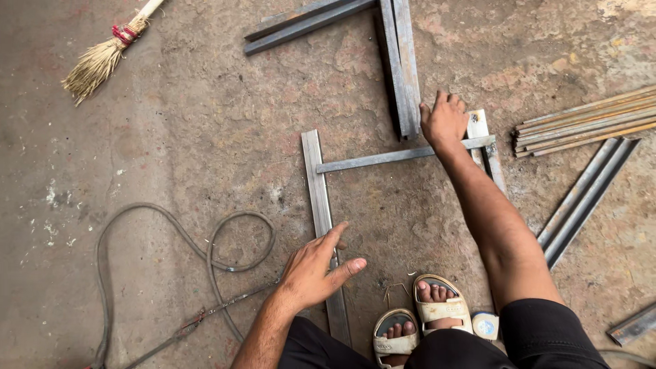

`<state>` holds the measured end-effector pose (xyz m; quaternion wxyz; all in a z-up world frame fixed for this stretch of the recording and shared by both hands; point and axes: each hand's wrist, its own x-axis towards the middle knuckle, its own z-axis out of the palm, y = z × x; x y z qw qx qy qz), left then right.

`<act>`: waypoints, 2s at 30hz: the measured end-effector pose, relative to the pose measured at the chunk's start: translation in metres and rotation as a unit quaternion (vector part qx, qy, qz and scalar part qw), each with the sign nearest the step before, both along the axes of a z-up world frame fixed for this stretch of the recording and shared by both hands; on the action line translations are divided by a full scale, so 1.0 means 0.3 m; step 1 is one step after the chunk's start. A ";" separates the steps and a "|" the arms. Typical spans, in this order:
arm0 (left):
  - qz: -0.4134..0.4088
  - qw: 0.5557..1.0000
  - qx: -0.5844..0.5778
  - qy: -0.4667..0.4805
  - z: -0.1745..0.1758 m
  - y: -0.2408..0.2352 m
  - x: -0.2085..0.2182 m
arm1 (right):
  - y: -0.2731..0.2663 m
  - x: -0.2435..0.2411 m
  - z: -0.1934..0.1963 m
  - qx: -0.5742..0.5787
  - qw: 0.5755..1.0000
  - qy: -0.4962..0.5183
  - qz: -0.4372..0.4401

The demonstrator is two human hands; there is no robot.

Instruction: The person aligns metal bars on the floor and welds the joints together using a welding tool.

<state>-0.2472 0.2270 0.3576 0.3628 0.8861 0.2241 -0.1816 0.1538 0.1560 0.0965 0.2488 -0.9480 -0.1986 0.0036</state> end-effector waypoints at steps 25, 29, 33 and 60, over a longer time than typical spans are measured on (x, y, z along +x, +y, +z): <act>-0.138 0.916 -0.238 -0.291 -0.118 0.000 -0.254 | -1.553 -0.442 -0.290 -0.033 0.946 0.174 -0.270; 0.066 0.905 -0.259 -0.330 -0.032 -0.054 -0.311 | -1.414 -0.446 -0.324 -0.066 0.927 0.267 -0.256; 0.166 0.894 -0.207 -0.361 0.075 -0.187 -0.214 | -1.336 -0.449 -0.358 -0.072 0.931 0.258 -0.247; -0.113 0.990 0.049 0.071 -0.412 -0.328 0.406 | -1.423 -0.840 -0.192 0.464 0.751 0.458 -0.101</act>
